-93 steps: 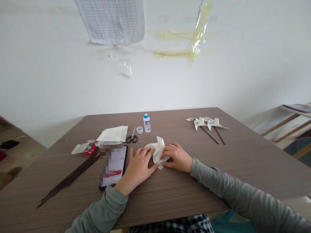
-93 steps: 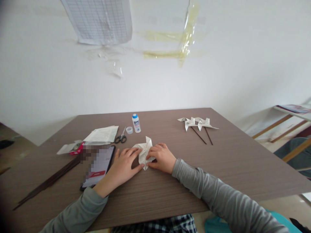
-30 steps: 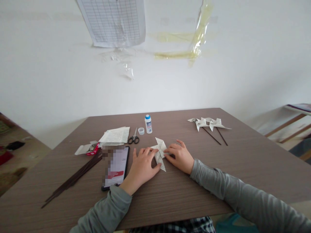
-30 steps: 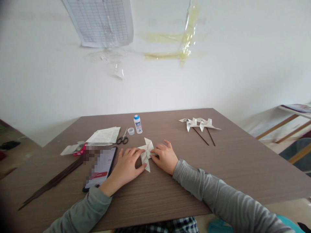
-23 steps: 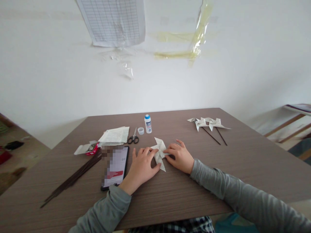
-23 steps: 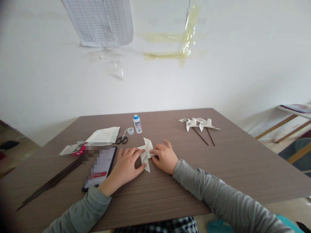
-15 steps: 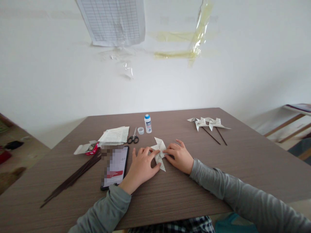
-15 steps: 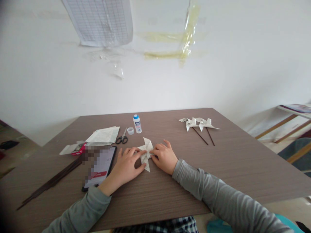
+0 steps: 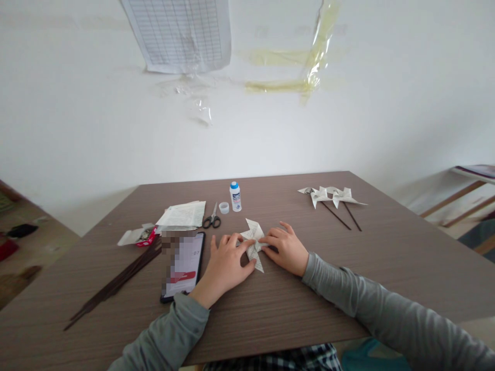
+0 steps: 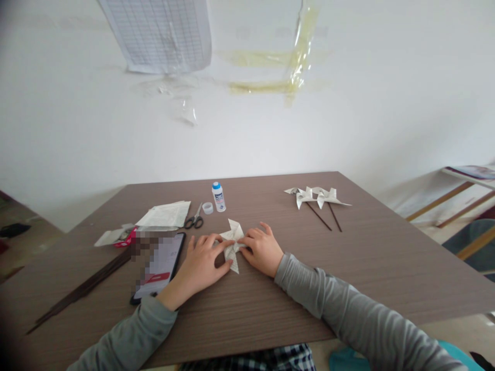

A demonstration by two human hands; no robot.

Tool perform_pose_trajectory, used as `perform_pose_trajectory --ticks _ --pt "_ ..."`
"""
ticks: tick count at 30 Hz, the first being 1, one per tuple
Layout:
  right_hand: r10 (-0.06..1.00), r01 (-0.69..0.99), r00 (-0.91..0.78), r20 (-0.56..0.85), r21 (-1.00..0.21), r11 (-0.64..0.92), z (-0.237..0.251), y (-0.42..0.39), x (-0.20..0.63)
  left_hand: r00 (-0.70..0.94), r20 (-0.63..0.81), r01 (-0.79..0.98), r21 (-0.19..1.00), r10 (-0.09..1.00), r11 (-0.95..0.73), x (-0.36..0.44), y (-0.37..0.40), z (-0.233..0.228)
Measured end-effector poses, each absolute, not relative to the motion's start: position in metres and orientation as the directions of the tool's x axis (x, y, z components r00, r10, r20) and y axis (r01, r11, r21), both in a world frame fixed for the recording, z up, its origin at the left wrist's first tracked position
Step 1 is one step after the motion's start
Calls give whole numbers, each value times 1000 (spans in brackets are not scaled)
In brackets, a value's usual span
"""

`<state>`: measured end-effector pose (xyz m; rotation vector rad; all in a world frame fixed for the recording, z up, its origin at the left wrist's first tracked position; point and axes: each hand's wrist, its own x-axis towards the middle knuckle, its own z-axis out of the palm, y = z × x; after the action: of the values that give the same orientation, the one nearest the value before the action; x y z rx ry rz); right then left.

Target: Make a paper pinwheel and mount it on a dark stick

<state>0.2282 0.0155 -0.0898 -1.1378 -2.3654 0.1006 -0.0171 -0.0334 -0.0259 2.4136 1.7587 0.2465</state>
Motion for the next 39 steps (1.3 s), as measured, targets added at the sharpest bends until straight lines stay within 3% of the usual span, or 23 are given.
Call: perform_pose_trajectory --ticks 6,39 --pt "725 710 -533 435 -236 664 -91 16 229 292 25 939 183 956 -292 -15 -34 -25" --pt "745 703 -526 410 -284 652 -91 15 229 287 -4 944 171 958 -282 -15 -32 -24"
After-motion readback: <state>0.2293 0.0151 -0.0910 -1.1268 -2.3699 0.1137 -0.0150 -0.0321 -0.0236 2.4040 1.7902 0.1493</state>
